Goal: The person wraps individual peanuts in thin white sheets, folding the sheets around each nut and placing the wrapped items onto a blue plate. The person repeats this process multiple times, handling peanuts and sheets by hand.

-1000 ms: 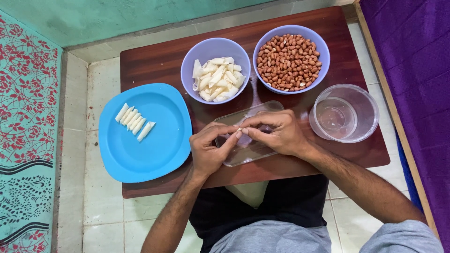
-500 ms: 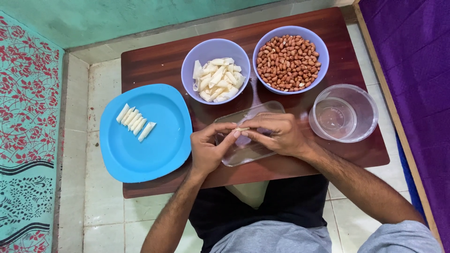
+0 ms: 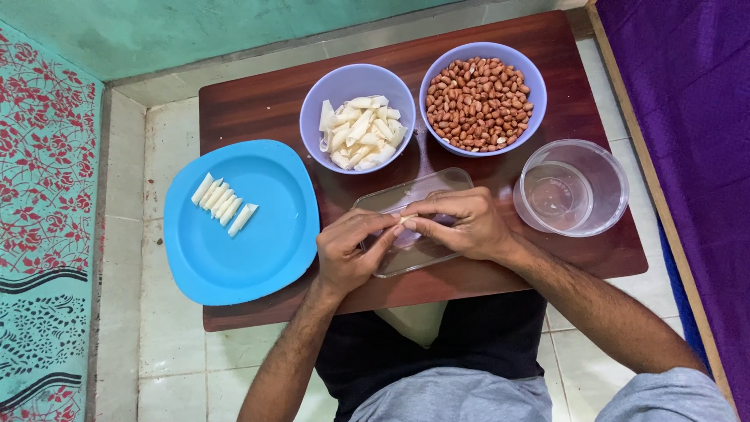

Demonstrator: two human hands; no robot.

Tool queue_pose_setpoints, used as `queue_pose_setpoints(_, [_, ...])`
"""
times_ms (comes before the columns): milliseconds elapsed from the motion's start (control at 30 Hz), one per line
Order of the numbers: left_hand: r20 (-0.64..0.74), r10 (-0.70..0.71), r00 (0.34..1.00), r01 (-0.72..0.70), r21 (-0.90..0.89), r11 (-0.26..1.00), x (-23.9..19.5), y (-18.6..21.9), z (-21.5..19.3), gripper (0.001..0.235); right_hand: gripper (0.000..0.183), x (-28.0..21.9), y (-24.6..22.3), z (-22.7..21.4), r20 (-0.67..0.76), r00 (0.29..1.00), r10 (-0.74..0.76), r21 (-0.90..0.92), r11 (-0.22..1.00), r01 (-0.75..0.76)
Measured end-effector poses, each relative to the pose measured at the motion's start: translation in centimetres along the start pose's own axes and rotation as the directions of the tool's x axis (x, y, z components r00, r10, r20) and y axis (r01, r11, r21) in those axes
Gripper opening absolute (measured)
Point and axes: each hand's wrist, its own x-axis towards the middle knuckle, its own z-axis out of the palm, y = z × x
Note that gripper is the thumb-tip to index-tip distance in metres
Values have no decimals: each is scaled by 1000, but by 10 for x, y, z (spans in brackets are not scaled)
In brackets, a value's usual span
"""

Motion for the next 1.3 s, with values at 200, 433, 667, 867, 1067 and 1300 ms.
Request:
queue_pose_setpoints(200, [-43,70,997,-70,12,997,-1,-1,1,10,11,2,-4,2,-14,997,73,1,997,-73])
queue_pose_setpoints(433, [-131,186,974,-171,117,978,-1,7,4,8,50,-22,11,25,-13,821,570,448,738,-505])
queue_pose_setpoints(667, [-221,282,934,-232,227,946,-2,15,7,9,22,-31,14,53,-30,648,761,773,428,-467])
queue_pose_setpoints(867, [-233,266,935,-186,317,930,-8,24,6,14,23,-29,15,61,-51,704,708,765,481,-429])
queue_pose_setpoints(1067, [-201,235,951,-143,389,910,-23,34,-14,10,22,-10,2,53,2,799,601,532,676,-510])
queue_pose_setpoints(1300, [-131,102,986,4,631,776,-46,24,-91,15,15,22,-22,53,173,927,334,7,940,-340])
